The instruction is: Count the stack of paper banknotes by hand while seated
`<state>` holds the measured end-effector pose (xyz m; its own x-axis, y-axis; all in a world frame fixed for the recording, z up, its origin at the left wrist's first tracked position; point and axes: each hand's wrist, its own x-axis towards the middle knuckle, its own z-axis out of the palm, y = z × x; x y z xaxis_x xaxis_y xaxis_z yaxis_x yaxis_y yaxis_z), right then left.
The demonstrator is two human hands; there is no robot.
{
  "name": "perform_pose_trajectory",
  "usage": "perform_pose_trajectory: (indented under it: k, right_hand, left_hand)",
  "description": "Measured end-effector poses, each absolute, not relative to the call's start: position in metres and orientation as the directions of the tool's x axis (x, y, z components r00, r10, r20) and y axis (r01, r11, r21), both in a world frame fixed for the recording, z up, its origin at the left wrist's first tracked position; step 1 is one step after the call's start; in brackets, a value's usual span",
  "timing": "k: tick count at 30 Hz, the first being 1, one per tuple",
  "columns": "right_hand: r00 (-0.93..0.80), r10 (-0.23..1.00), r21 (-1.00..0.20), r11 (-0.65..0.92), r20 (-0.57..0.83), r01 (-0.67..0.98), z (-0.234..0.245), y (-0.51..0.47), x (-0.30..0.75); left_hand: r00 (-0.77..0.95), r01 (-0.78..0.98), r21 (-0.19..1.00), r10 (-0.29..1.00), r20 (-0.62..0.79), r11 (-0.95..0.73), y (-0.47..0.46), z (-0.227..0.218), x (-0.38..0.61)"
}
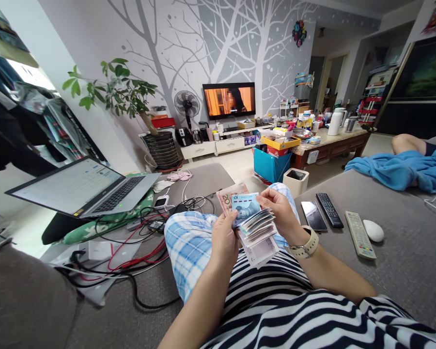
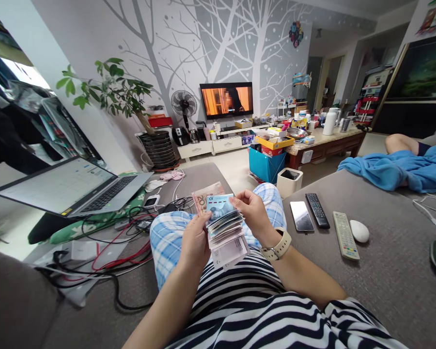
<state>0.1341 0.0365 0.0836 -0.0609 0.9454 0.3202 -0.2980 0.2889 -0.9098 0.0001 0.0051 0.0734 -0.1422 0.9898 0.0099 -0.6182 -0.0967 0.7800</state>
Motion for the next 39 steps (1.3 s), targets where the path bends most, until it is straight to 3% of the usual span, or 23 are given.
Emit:
perform_pose_trajectory:
  k: [19,39]
  right_hand:
    - [-0.099,0.932,-0.908,0.309,0.348,-0.283,0.087,0.030,0.134]
    - [-0.120,0.926,-0.895,0.304,0.358,-0.326,0.090,0.028,0.133]
  left_hand:
    - [-0.208,-0.577,0.804,0.978,0.026,-0.144,0.020,0.053,-0.005]
    - [-0.205,-0.560,0.819,0.979,0.013,-0.129,0.013,0.067,-0.002]
